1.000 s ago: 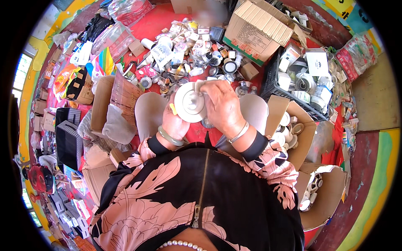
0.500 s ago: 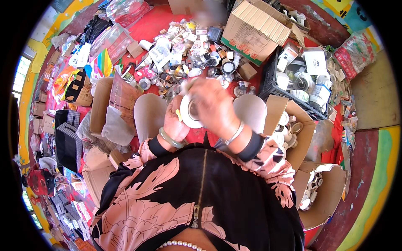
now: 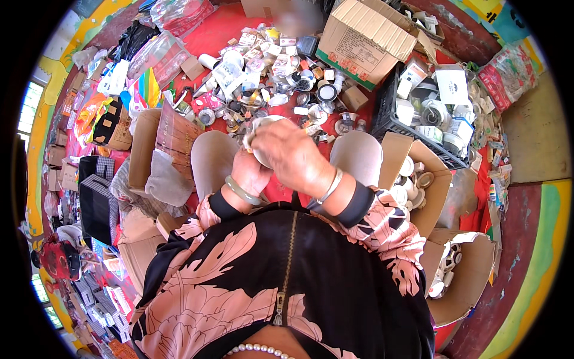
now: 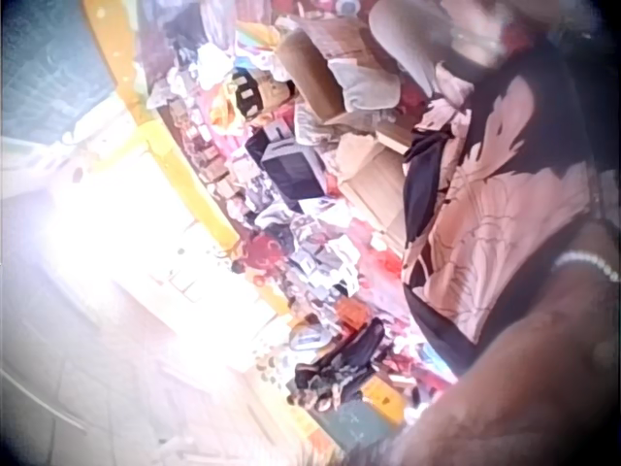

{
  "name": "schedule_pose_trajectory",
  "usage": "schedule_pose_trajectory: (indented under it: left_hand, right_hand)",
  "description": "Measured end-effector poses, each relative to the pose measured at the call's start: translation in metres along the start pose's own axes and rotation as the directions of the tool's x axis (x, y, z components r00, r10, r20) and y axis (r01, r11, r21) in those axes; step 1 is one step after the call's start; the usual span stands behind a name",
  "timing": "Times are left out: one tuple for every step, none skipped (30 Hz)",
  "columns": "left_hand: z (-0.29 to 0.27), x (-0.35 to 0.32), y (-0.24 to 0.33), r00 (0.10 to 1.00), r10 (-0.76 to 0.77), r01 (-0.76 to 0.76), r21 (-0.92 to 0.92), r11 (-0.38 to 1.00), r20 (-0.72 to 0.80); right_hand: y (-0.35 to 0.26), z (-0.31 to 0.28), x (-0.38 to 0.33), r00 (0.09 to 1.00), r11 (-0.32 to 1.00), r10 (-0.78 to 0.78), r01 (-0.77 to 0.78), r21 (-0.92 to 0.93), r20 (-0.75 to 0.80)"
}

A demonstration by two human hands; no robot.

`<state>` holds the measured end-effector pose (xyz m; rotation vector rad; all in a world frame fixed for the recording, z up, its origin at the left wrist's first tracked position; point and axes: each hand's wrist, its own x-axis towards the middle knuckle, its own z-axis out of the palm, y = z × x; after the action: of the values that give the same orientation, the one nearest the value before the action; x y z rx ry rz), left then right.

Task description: The person sits on the floor and cleans small white electronic devices, such as power adapters, using a white cloth. They wipe the surfaces of the items and place them into a cardboard box.

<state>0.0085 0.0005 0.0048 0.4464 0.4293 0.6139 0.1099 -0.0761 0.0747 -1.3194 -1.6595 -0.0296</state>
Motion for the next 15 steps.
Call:
schedule_pose_trajectory:
  left_hand:
    - [0.0, 0.001, 0.004, 0.999, -0.026, 0.026, 0.009, 1.0, -0.025]
    - [-0.002, 0.001, 0.008, 0.998, -0.044, 0.045, 0.014, 0.999, -0.048]
    - [-0.004, 0.001, 0.012, 0.995, -0.067, 0.069, 0.021, 0.997, -0.07]
    - [-0.009, 0.003, 0.012, 1.0, -0.023, 0.023, -0.009, 1.0, 0.0]
    - [-0.009, 0.002, 0.013, 1.0, -0.005, 0.004, 0.014, 1.0, 0.011]
    - [-0.009, 0.001, 0.015, 1.0, 0.013, -0.014, 0.036, 0.999, 0.023]
    - [-0.008, 0.0, 0.016, 0.999, 0.03, -0.032, 0.058, 0.998, 0.037]
    - [-0.004, -0.002, 0.017, 0.999, -0.011, 0.009, 0.047, 0.999, 0.034]
    - [-0.001, -0.003, 0.014, 0.999, 0.011, -0.012, 0.035, 0.999, 0.049]
    - [0.004, -0.005, 0.008, 0.997, 0.032, -0.033, 0.024, 0.999, 0.064]
    - [0.009, -0.007, 0.004, 0.995, 0.056, -0.057, 0.011, 0.998, 0.08]
    - [0.012, -0.008, 0.002, 0.992, 0.065, -0.071, 0.055, 0.996, 0.104]
    - [0.01, -0.007, 0.0, 0.991, 0.053, -0.06, 0.059, 0.996, 0.123]
    - [0.009, -0.006, 0.0, 0.989, 0.036, -0.046, 0.067, 0.997, 0.143]
    - [0.009, -0.005, -0.001, 0.987, 0.019, -0.032, 0.074, 0.997, 0.161]
  right_hand:
    - [-0.002, 0.004, -0.006, 1.0, 0.999, -0.03, 0.03, 0.022, 0.009]
    - [-0.003, 0.005, -0.014, 0.998, 0.999, -0.037, 0.037, 0.009, 0.041]
    - [-0.002, 0.001, -0.023, 0.997, 0.999, -0.04, 0.041, -0.006, 0.071]
    - [0.001, -0.002, -0.029, 0.994, 0.999, -0.043, 0.045, -0.022, 0.1]
    - [0.005, -0.006, -0.034, 0.994, 0.999, -0.029, 0.033, -0.034, 0.104]
    - [0.009, -0.01, -0.038, 0.994, 0.999, -0.015, 0.02, -0.047, 0.107]
    - [0.012, -0.011, -0.04, 0.994, 0.998, -0.001, 0.007, -0.061, 0.11]
    - [0.012, -0.012, -0.041, 0.997, 0.998, 0.004, 0.001, -0.063, 0.071]
    - [0.012, -0.012, -0.038, 0.999, 0.991, 0.033, -0.031, -0.128, 0.01]
    - [0.01, -0.011, -0.031, 0.997, 0.979, 0.057, -0.066, -0.191, -0.053]
    - [0.008, -0.011, -0.023, 0.99, 0.962, 0.074, -0.102, -0.252, -0.117]
    - [0.008, -0.013, -0.018, 0.979, 0.95, 0.14, -0.175, -0.257, -0.15]
    - [0.008, -0.012, -0.013, 0.96, 0.955, 0.209, -0.24, -0.171, -0.184]
    - [0.008, -0.01, -0.01, 0.935, 0.949, 0.282, -0.305, -0.082, -0.215]
    - [0.006, -0.007, -0.007, 0.904, 0.932, 0.355, -0.363, 0.011, -0.239]
